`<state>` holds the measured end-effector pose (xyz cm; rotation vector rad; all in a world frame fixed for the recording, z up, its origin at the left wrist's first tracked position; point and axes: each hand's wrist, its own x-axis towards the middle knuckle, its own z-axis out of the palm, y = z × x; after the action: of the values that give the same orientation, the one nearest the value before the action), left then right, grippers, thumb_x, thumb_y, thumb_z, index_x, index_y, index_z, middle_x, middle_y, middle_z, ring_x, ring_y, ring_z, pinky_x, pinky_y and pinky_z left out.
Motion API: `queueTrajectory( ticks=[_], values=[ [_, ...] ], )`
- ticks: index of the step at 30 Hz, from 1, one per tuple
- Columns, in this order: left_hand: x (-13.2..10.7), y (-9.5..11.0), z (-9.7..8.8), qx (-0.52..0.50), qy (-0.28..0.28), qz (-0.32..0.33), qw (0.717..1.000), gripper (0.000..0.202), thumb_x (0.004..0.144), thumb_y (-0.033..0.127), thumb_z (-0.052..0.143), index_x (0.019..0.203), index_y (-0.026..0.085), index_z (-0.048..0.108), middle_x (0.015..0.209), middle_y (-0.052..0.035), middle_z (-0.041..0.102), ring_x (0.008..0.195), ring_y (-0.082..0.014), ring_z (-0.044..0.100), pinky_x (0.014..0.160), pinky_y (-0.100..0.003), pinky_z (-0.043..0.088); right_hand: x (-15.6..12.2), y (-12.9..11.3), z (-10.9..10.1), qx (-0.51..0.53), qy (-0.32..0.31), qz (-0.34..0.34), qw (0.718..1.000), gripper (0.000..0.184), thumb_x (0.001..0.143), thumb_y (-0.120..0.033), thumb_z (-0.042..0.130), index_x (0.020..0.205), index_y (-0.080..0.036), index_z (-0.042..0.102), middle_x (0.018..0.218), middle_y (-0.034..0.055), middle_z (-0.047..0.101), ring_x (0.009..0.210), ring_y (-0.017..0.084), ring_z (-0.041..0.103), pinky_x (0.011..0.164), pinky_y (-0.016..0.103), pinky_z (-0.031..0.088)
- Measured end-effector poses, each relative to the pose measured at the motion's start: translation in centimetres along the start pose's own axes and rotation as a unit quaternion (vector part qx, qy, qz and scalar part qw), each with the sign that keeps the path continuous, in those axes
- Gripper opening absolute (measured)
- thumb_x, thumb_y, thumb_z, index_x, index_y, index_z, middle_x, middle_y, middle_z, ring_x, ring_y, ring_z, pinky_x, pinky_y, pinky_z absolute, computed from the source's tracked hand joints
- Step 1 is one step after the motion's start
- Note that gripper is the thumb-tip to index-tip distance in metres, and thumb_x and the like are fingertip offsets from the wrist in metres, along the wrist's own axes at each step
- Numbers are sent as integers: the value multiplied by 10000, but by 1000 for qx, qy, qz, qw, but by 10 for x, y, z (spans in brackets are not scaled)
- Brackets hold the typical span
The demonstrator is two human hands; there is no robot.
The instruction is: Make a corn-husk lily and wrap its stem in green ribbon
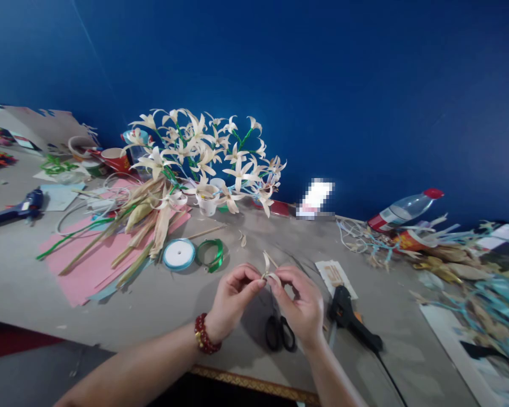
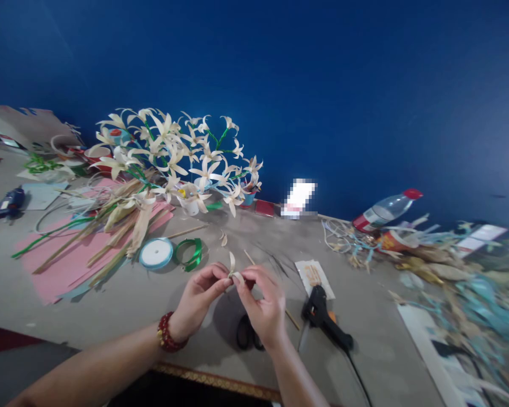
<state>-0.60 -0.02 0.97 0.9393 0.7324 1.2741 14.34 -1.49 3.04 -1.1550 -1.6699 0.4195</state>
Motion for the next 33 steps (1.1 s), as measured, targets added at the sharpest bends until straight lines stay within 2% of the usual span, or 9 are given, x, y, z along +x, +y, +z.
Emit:
queueTrajectory(
  ticks=[11, 33],
  values=[
    [0, -2, -2, 44, 5, 31, 999, 149, 798, 290, 732, 716, 179, 675, 764, -29, 603, 744, -165, 543, 722, -284, 428, -3, -4, 6, -7, 48, -8, 999, 84, 872, -148, 647, 823, -216, 657, 747, 19, 657, 672, 161, 619, 614, 268, 506],
    [-2, -6, -4, 97, -20, 77, 992, 164, 849, 267, 679, 731, 161, 638, 745, -19, 583, 718, -146, 536, 692, -270, 422, -3, -4, 7, -3, 38, -14, 999, 95, 871, -125, 624, 827, -206, 649, 742, 18, 646, 668, 151, 606, 617, 261, 501]
  ],
)
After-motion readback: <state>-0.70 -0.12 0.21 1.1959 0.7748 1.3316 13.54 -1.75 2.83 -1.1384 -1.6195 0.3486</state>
